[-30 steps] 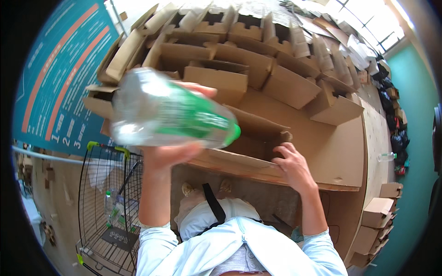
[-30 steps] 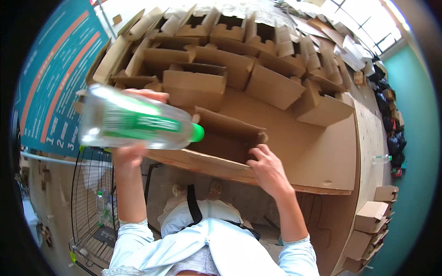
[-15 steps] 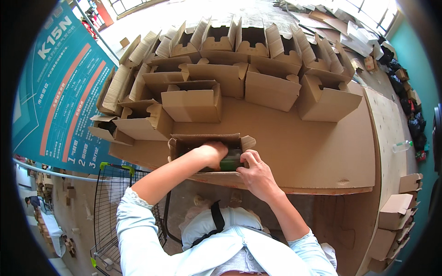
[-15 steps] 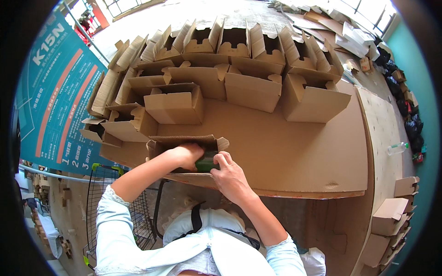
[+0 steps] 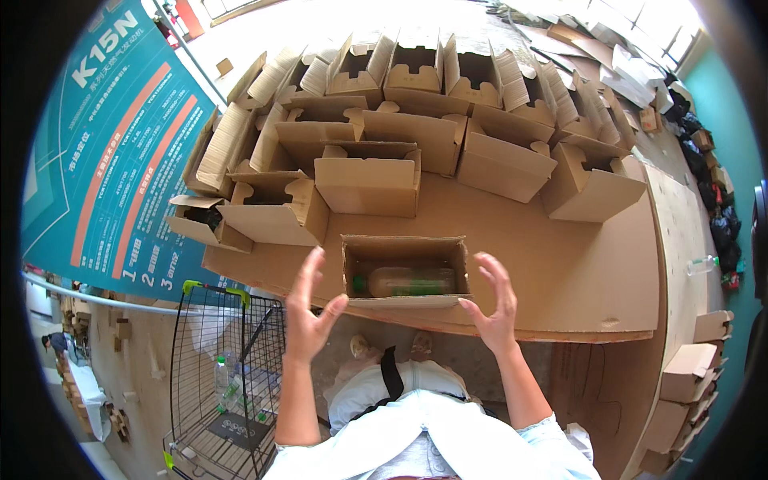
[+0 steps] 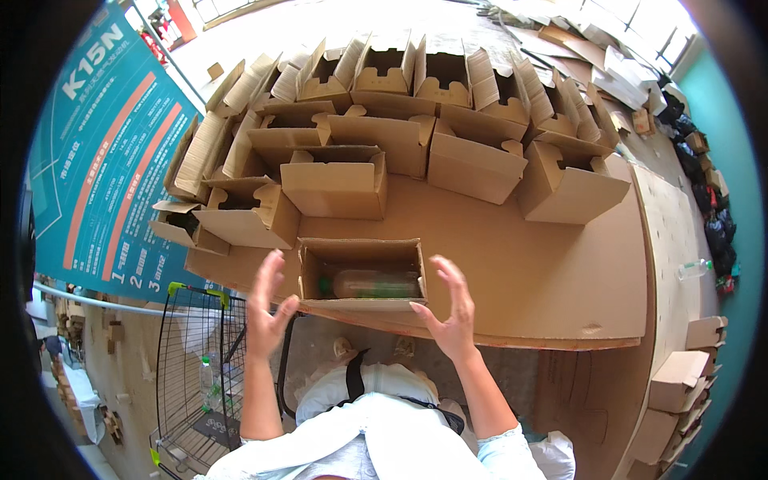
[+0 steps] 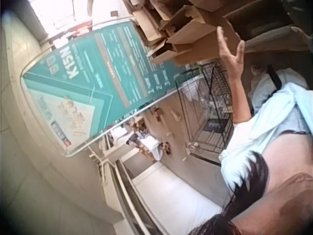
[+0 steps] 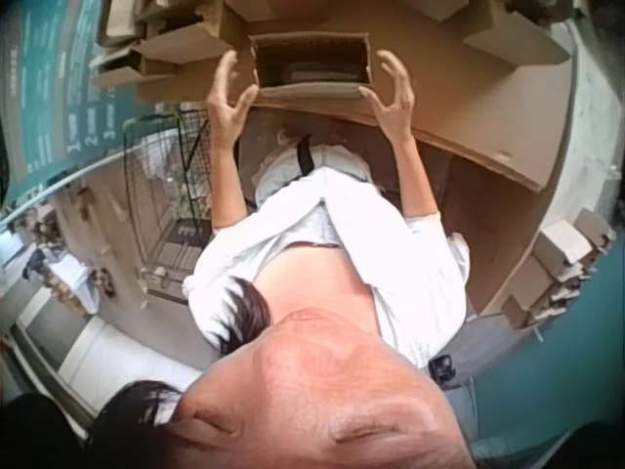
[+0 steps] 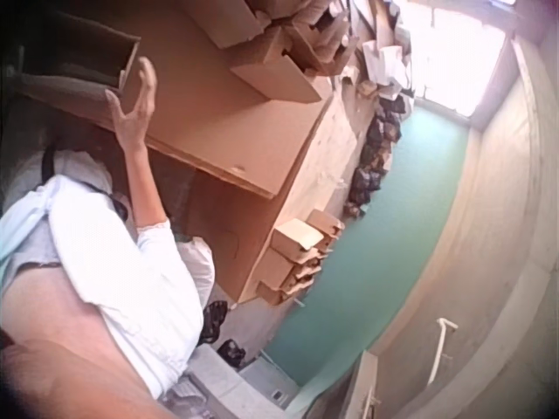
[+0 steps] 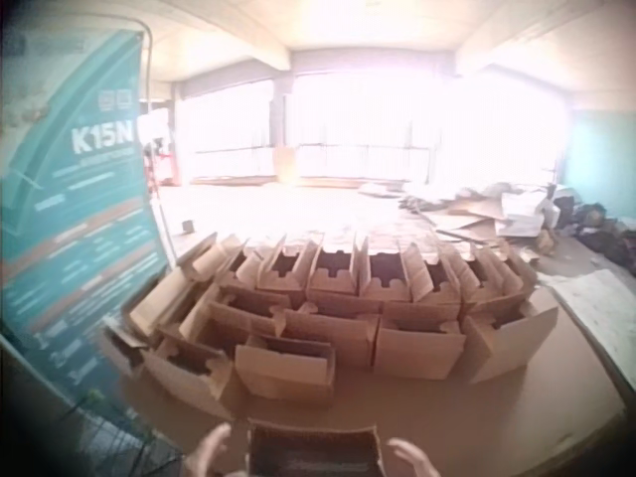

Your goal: The person takes plastic bottles from a shopping cart and places them into cardboard boxes on a table, then moves the filled boxes to a different section of the table.

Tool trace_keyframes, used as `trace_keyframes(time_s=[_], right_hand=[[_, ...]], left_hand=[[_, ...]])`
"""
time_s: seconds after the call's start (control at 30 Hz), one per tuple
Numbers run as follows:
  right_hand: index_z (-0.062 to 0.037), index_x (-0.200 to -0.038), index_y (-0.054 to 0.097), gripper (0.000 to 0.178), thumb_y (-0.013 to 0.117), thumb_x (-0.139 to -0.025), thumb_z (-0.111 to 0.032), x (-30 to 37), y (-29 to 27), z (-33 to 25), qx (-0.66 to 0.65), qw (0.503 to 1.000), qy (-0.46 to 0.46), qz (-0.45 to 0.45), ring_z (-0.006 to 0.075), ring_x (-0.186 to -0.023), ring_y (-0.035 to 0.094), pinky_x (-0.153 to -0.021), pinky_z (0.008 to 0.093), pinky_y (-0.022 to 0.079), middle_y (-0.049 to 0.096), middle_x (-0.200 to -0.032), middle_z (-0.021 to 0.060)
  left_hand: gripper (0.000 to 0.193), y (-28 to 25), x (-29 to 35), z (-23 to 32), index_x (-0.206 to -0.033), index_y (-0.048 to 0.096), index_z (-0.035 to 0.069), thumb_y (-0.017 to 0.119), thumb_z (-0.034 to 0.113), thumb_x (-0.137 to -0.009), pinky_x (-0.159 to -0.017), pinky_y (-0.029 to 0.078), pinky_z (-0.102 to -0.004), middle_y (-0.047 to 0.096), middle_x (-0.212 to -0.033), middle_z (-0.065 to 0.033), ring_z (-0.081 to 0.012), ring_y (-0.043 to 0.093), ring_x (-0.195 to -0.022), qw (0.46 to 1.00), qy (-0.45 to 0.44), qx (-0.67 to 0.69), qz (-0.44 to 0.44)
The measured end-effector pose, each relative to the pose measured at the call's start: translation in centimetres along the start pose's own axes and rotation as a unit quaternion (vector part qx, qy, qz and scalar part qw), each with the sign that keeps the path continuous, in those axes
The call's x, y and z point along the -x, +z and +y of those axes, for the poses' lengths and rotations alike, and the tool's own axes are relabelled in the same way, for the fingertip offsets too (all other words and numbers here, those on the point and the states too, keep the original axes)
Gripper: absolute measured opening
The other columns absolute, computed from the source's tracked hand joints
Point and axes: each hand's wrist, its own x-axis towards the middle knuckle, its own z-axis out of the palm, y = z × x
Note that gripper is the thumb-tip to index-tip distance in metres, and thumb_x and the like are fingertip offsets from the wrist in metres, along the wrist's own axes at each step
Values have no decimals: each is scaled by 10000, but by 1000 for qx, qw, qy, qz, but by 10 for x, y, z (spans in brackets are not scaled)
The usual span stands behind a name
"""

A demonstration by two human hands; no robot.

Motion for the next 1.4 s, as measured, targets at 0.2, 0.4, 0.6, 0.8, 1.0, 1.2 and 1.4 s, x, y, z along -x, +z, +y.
trace_keyframes(time_s=[0.2, 0.4, 0.6, 0.8, 1.0, 1.2, 1.4], right_hand=[[-46, -1191, 558, 467, 746, -765, -82, 1, 19, 27, 171, 983, 1, -62, 300, -1207, 542, -1094, 442, 381, 577, -1263, 108], [-115, -1358, 480, 786, 840, -664, -195, -62, 20, -25, 404, 891, -175, -113, 317, -1320, 411, -1047, 451, 409, 433, -1408, 123], [-153, -1327, 564, 730, 834, -674, -338, -49, 13, -2, 302, 894, -96, -317, 379, -1402, 277, -1122, 528, 321, 337, -1508, 152], [-335, -1505, 284, 1064, 864, -613, -300, -58, 22, 2, 410, 831, -138, -349, 422, -1337, 331, -1092, 521, 343, 292, -1504, 186], [-346, -1467, 370, 915, 827, -675, -294, -51, -16, 15, 434, 837, -141, -303, 364, -1260, 415, -1004, 469, 406, 378, -1427, 179], [-345, -1460, 388, 877, 815, -696, -287, -79, -82, 49, 491, 836, -91, -227, 354, -1254, 421, -1043, 470, 389, 387, -1421, 174], [-324, -1452, 404, 827, 795, -724, -299, -130, -100, 96, 491, 840, -96, -210, 375, -1342, 349, -1070, 479, 369, 342, -1483, 184]], left_hand=[[382, 36, 8, -35, -1147, 636, -22, 710, 220, -861, -957, 460, -392, 661, -1097, -199, -335, 559, -1208, 1000, -16, -18, -15], [765, 30, -22, 0, -1390, 467, 48, 794, 88, -700, -1157, 280, -431, 441, -1435, -179, -330, 350, -1384, 982, 87, -147, 78], [723, 18, -16, -42, -1418, 453, 88, 769, 220, -781, -1118, 337, -464, 335, -1500, -216, -383, 338, -1386, 962, 111, -196, -153], [837, 26, 2, -47, -1499, 313, 191, 750, 92, -791, -1061, 407, -471, 422, -1408, -281, -449, 424, -1295, 972, 51, -118, -195], [752, 66, -12, -43, -1480, 353, 173, 704, 69, -823, -963, 487, -471, 467, -1359, -297, -465, 505, -1203, 971, 111, -130, -167], [620, 137, -39, 0, -1449, 404, 150, 640, 85, -879, -945, 500, -467, 352, -1449, -307, -491, 508, -1181, 965, 172, -113, -164], [543, 148, -23, 14, -1389, 490, 120, 662, 112, -874, -990, 475, -455, 325, -1489, -268, -441, 508, -1227, 959, 148, -105, -218]])
